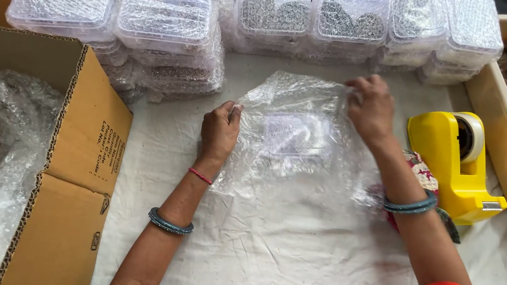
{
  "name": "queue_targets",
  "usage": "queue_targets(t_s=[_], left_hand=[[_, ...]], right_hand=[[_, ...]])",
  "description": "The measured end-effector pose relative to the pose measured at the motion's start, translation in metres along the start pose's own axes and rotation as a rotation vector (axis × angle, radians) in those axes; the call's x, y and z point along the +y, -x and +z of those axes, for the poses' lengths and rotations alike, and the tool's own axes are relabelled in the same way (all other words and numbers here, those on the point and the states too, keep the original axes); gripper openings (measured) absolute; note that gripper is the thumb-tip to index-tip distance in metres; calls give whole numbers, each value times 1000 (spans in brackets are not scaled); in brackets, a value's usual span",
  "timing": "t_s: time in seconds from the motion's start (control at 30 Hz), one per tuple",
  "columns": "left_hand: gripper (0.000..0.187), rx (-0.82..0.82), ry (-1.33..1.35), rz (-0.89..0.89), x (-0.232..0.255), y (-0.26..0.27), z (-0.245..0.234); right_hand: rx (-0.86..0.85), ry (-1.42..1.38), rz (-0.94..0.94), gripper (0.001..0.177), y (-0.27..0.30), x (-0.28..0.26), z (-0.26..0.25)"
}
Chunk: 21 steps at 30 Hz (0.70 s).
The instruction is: The person wipes a decorative wooden block with a cloth, then places it into a clear plastic container. They close the container, wrap it in bubble wrap, and secure the wrapping with clear tape using a tape dispenser.
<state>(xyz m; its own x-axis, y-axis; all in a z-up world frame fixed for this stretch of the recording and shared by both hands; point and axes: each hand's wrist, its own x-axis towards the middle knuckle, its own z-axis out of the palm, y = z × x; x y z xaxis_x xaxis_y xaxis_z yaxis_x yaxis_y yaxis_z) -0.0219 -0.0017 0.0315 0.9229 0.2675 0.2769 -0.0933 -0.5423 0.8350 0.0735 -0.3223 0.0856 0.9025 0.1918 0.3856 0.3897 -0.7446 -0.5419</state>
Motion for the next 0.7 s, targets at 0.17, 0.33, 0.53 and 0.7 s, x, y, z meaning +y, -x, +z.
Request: queue_targets(t_s=[0.17,0.33,0.53,0.7], left_hand=[[27,41,-372,-95,20,8,-10],[19,56,-410,-31,23,13,-11],[20,39,-389,-62,22,11,-16],[23,150,-181,-21,13,8,-40]], right_hand=[[54,370,-110,39,-2,-27,23],[-67,308,-4,31,25,-59,3],[-247,236,-332,85,61,-85,-4],[-567,85,-16,123,71,-28,-4]])
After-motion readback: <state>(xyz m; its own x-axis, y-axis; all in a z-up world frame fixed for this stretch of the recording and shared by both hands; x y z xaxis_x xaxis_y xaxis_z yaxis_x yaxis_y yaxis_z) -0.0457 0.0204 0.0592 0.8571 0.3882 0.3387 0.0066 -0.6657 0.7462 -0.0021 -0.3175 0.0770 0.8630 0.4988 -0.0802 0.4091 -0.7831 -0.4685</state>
